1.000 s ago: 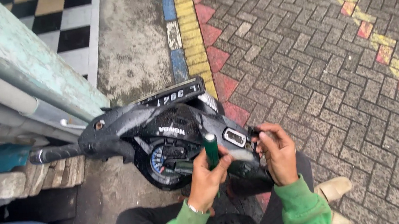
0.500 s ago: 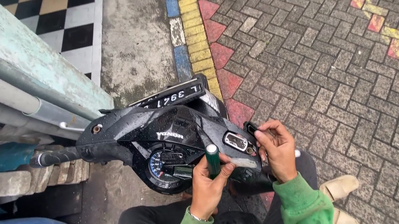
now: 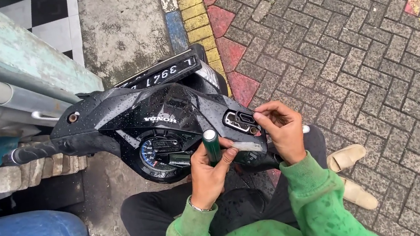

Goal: Removing a small plastic component from a motorcycle dashboard using a screwdriver.

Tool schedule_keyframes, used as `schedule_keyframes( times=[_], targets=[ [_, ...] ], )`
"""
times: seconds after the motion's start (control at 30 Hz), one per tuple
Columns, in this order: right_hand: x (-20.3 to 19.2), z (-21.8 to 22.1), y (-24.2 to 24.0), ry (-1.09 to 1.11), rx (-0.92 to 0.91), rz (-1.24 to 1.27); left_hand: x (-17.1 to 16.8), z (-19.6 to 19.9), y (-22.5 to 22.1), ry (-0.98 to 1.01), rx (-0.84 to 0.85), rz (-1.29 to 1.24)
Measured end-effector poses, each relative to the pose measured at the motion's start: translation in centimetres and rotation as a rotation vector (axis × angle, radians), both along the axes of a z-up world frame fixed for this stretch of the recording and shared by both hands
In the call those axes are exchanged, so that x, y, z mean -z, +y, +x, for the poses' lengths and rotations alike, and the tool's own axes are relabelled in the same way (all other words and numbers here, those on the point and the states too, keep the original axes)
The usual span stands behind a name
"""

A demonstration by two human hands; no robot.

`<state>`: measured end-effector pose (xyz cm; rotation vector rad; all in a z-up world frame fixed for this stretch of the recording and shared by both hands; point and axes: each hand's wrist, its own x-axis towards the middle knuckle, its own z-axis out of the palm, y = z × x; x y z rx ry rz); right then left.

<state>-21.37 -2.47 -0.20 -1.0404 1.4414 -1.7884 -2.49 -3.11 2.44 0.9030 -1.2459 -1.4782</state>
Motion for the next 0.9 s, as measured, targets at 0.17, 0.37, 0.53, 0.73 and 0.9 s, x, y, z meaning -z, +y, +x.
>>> schedule_keyframes(
  times=[0.17,0.37,0.53,0.73,0.9],
  targets=[
    [0.0,0.5,-0.4,-0.009,-0.033,-0.008,0.2,0.1,0.0,-0.010,-0.003,-0.012],
    [-0.1,0.5,-0.5,0.035,-0.051,-0.043,0.8,0.1,0.0,-0.034,0.003,-0.022],
    [0.3,0.5,-0.6,0.055,-0.068,-0.067,0.8,0.1,0.0,-0.041,0.005,-0.018],
    [-0.1,0.8,-0.6,0.048,-0.074,-0.064,1.0,0.2,-0.1,-0.043,0.005,-0.032],
    [0.9,0.4,-0.7,0.074,-0.081,-0.040,1.3,0.2,-0.1,-0.055,0.002,-0.047]
  ],
)
